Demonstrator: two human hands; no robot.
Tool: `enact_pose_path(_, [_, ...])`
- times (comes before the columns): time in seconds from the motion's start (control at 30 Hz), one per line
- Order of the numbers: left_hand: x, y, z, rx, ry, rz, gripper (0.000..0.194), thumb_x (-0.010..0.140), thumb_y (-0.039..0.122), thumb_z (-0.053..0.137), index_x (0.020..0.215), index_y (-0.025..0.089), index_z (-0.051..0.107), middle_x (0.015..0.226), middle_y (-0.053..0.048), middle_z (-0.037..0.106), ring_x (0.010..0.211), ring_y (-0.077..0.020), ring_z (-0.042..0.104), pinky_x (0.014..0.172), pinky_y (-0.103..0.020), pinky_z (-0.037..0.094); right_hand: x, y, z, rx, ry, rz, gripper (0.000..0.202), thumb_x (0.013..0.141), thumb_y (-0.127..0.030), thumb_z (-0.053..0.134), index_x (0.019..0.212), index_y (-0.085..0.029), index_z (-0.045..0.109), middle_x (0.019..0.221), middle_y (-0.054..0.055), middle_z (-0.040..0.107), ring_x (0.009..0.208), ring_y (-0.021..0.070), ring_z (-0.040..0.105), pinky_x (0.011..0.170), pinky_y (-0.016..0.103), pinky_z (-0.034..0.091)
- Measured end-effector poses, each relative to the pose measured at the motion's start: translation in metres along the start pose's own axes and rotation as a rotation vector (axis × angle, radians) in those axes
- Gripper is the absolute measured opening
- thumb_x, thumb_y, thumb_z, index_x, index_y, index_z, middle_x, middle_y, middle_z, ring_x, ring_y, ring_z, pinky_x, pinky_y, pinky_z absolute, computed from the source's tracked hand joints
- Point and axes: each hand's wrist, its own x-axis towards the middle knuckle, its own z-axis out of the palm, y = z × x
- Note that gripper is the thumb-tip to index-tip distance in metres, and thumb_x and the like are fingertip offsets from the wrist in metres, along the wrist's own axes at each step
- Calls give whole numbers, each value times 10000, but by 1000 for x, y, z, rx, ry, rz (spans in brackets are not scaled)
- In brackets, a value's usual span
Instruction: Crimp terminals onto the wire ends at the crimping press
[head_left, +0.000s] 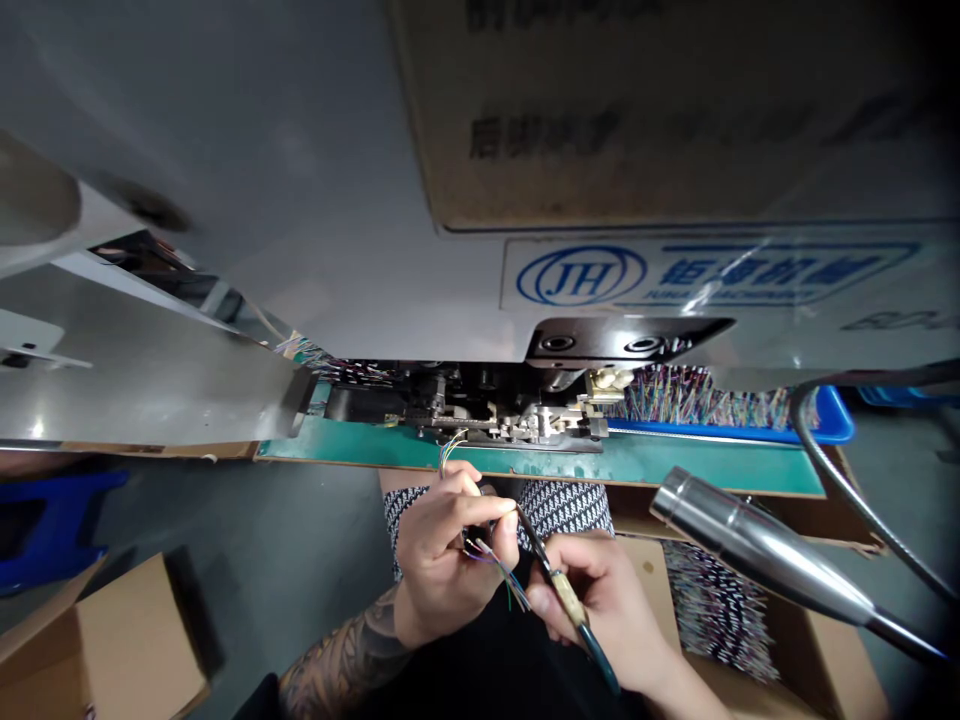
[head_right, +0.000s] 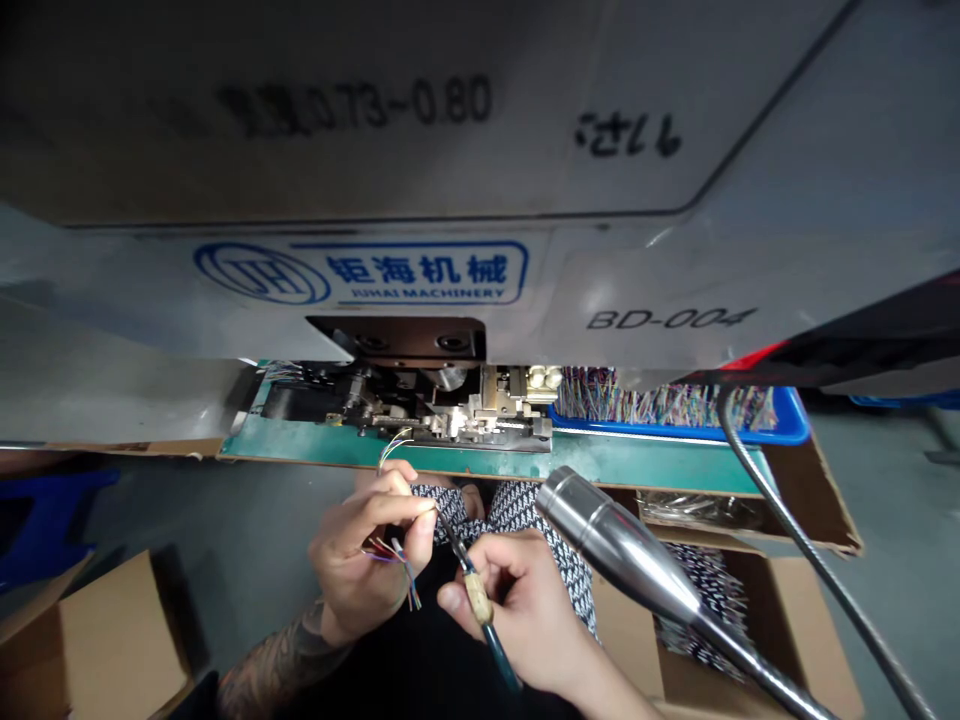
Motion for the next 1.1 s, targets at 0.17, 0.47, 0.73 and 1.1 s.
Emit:
enact_pose_path(0.17, [1, 1, 0, 18, -15, 3, 225, 859, 22, 730, 978, 213, 738, 683, 66, 615, 623, -110, 521, 850, -416, 582, 0, -1, 0, -34, 24, -33, 540, 807, -398, 921, 601, -208, 461, 493, -51, 491, 449, 85, 415, 443, 211, 287])
enact_pose_path(0.47, [2, 2, -3, 43, -41, -9, 217, 873, 35, 703, 979, 222, 730, 684, 67, 621, 625, -111, 529, 872, -422, 587, 4, -2, -1, -205, 78, -189, 584, 869, -348, 866, 535, -196, 412, 431, -60, 489, 425, 74, 397, 468, 227, 279])
enact_pose_path(0.73, [0, 0, -3, 56, -22, -12, 214, 875, 38, 709, 984, 221, 728, 698, 59, 623, 652, -123, 571, 866, -412, 584, 4, 0, -3, -350, 110, -166, 504, 923, -350, 737, 625, -226, 351, 524, -76, 381, 498, 88, 328, 508, 247, 268])
enact_pose_path(1.1, [-2, 0, -4, 80, -49, 7, 195, 876, 54, 700, 974, 221, 723, 703, 60, 648, 650, -123, 556, 861, -406, 580, 4, -2, -2, -558, 217, -296, 439, 873, -286, 760, 657, -222, 383, 576, -78, 427, 521, 88, 364, 525, 234, 294])
